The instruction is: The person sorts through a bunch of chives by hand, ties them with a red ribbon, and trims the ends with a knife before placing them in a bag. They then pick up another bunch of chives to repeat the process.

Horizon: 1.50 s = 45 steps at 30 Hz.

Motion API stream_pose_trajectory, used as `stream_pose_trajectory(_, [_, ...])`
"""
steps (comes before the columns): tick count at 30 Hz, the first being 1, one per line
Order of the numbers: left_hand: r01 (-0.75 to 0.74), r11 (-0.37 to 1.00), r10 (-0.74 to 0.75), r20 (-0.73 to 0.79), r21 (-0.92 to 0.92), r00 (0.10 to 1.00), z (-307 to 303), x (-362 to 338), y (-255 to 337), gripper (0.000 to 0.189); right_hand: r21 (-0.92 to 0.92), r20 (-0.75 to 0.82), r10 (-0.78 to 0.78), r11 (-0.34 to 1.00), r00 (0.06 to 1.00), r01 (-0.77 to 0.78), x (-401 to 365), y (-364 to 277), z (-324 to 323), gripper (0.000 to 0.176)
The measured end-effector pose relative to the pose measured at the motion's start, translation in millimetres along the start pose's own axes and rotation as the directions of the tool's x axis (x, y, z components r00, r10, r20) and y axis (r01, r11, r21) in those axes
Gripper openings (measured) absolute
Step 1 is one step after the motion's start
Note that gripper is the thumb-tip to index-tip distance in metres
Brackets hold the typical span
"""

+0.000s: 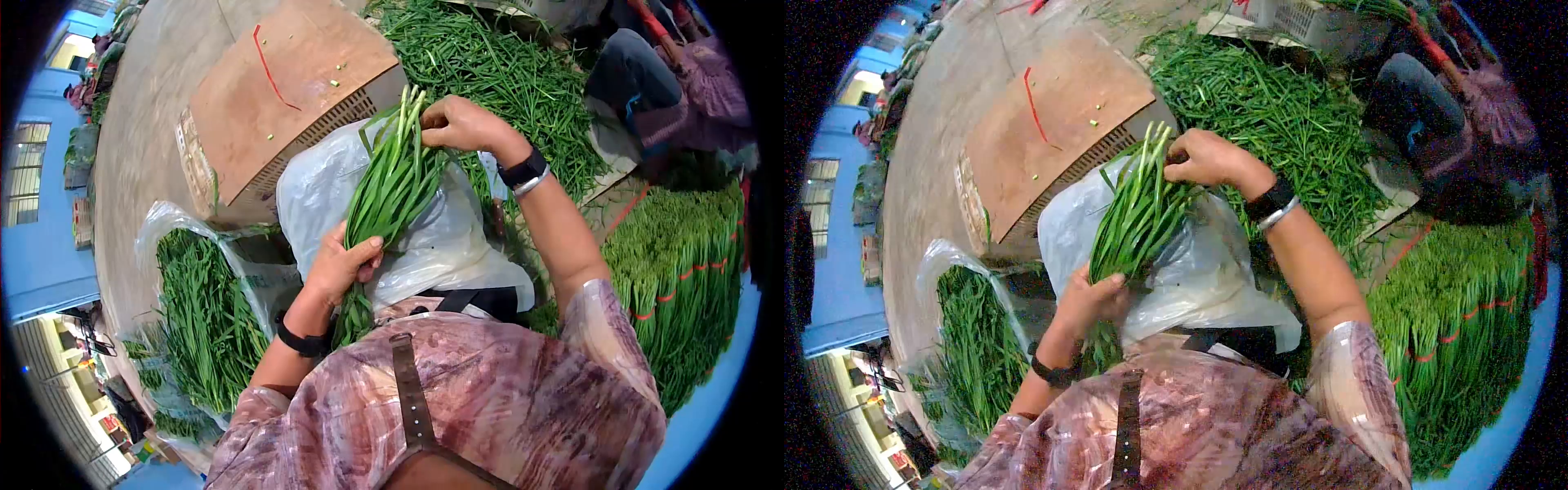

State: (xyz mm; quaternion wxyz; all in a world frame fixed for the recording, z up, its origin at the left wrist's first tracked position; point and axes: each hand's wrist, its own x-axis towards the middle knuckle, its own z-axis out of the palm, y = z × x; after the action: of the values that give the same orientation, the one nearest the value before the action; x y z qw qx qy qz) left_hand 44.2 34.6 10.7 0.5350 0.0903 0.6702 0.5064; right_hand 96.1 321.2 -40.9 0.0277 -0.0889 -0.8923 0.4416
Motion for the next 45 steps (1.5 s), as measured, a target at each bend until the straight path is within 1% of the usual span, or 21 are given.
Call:
stream_pose_trajectory(6, [-0.011, 0.999, 0.009, 0.06, 0.04, 0.998, -1.9, 0.0, 0.2, 0.017, 0.196, -0.209, 0.146, 0.975, 0.967, -0.105, 4.6, 8.2, 25.6, 0.03])
stream_pose_trajectory(7, [-0.008, 0.999, 0.006, 0.072, 0.04, 0.997, -1.8, -0.2, 0.9, 0.017, 0.112, -0.223, 0.169, 0.983, 0.96, -0.147, 5.7, 7.7, 27.3, 0.027])
stream_pose_trajectory(10, [-0.023, 0.998, 0.018, 0.082, 0.055, 0.996, 1.6, -3.3, 3.7, 0.017, -0.151, -0.574, 0.065, 0.971, 0.817, -0.184, 8.0, 0.4, 33.7, 0.022])
stream_pose_trajectory(11, [-0.028, 0.997, 0.022, 0.089, 0.067, 0.996, 1.2, -3.1, 2.9, 0.017, -0.193, -0.565, 0.097, 0.95, 0.82, -0.246, 6.5, -1.3, 23.7, 0.019])
stream_pose_trajectory(13, [-0.039, 0.995, 0.03, 0.101, 0.089, 0.994, 0.4, -3.0, 0.0, 0.017, -0.229, -0.643, 0.17, 0.888, 0.747, -0.4, 20.5, 36.3, 7.9, 0.021])
stream_pose_trajectory(15, [-0.034, 0.994, 0.024, 0.089, 0.107, 0.996, 1.6, -6.0, -0.2, 0.018, -0.147, -0.712, 0.27, 0.846, 0.648, -0.513, 20.7, 65.9, -20.0, 0.02])
stream_pose_trajectory(18, [-0.058, 0.992, 0.048, 0.085, 0.116, 0.995, 3.1, -4.9, 0.3, 0.021, -0.119, -0.7, 0.134, 0.947, 0.701, -0.3, 7.9, 56.2, -42.5, 0.037])
stream_pose_trajectory(20, [-0.088, 0.984, 0.074, 0.091, 0.157, 0.993, 3.5, -3.0, -0.8, 0.022, -0.311, -0.489, -0.207, 0.949, 0.848, 0.052, -1.2, 17.0, -40.2, 0.048])
stream_pose_trajectory(21, [-0.105, 0.975, 0.089, 0.091, 0.194, 0.992, 3.8, -2.1, -2.0, 0.022, -0.365, -0.353, -0.369, 0.9, 0.86, 0.236, -6.0, -4.4, -34.5, 0.054])
stream_pose_trajectory(22, [-0.122, 0.965, 0.102, 0.094, 0.233, 0.99, 4.2, -1.9, -3.1, 0.022, -0.238, -0.243, -0.332, 0.931, 0.911, 0.276, -11.1, -19.8, -27.0, 0.045])
stream_pose_trajectory(24, [-0.116, 0.966, 0.092, 0.111, 0.231, 0.99, 2.9, -1.7, -3.8, 0.027, -0.202, 0.033, -0.283, 0.937, 0.959, 0.284, -3.7, -18.7, -23.3, 0.033])
stream_pose_trajectory(25, [-0.115, 0.967, 0.09, 0.117, 0.227, 0.989, 2.5, -1.6, -3.4, 0.03, -0.146, 0.005, -0.268, 0.953, 0.963, 0.266, 0.2, -12.4, -17.5, 0.022])
stream_pose_trajectory(28, [-0.264, 0.882, 0.221, 0.152, 0.391, 0.963, 6.9, -7.5, 6.7, 0.041, -0.19, -0.079, -0.185, 0.968, 0.98, 0.167, -2.8, -15.8, -12.1, 0.018])
stream_pose_trajectory(29, [-0.268, 0.896, 0.225, 0.156, 0.355, 0.962, 6.1, -7.8, 4.3, 0.044, -0.289, -0.202, -0.224, 0.944, 0.953, 0.161, -2.2, -10.4, -4.3, 0.014])
stream_pose_trajectory(34, [-0.364, 0.88, 0.331, 0.154, 0.305, 0.931, 4.7, -0.8, -9.7, 0.049, -0.389, -0.452, -0.016, 0.903, 0.892, -0.181, 7.3, 10.9, -4.0, 0.016])
stream_pose_trajectory(36, [-0.268, 0.921, 0.244, 0.118, 0.284, 0.963, 2.1, -1.6, -11.6, 0.044, -0.351, -0.561, 0.049, 0.89, 0.826, -0.292, 15.3, 42.8, -15.6, 0.023])
stream_pose_trajectory(38, [-0.153, 0.97, 0.142, 0.072, 0.187, 0.987, 1.7, -4.3, -9.8, 0.038, -0.134, -0.615, 0.22, 0.917, 0.757, -0.376, 16.2, 83.5, -39.4, 0.028])
stream_pose_trajectory(39, [-0.088, 0.991, 0.083, 0.049, 0.098, 0.995, 3.1, -7.6, -5.7, 0.035, -0.156, -0.55, 0.337, 0.858, 0.764, -0.49, 7.4, 80.2, -55.7, 0.037])
stream_pose_trajectory(40, [-0.025, 1.0, 0.024, 0.029, 0.006, 0.999, 2.8, -9.2, -3.1, 0.032, -0.255, -0.647, 0.349, 0.739, 0.678, -0.624, 2.9, 86.6, -54.2, 0.044])
stream_pose_trajectory(42, [0.038, 0.988, -0.018, 0.134, -0.149, 0.991, -7.1, -5.9, -5.6, 0.027, -0.364, -0.738, 0.202, 0.685, 0.644, -0.631, -10.6, 89.2, -45.1, 0.048])
stream_pose_trajectory(45, [0.113, 0.92, -0.018, 0.248, -0.374, 0.969, -11.8, -4.0, -8.6, 0.029, -0.04, -0.572, 0.214, 0.957, 0.792, -0.287, -20.4, 49.5, -34.7, 0.049])
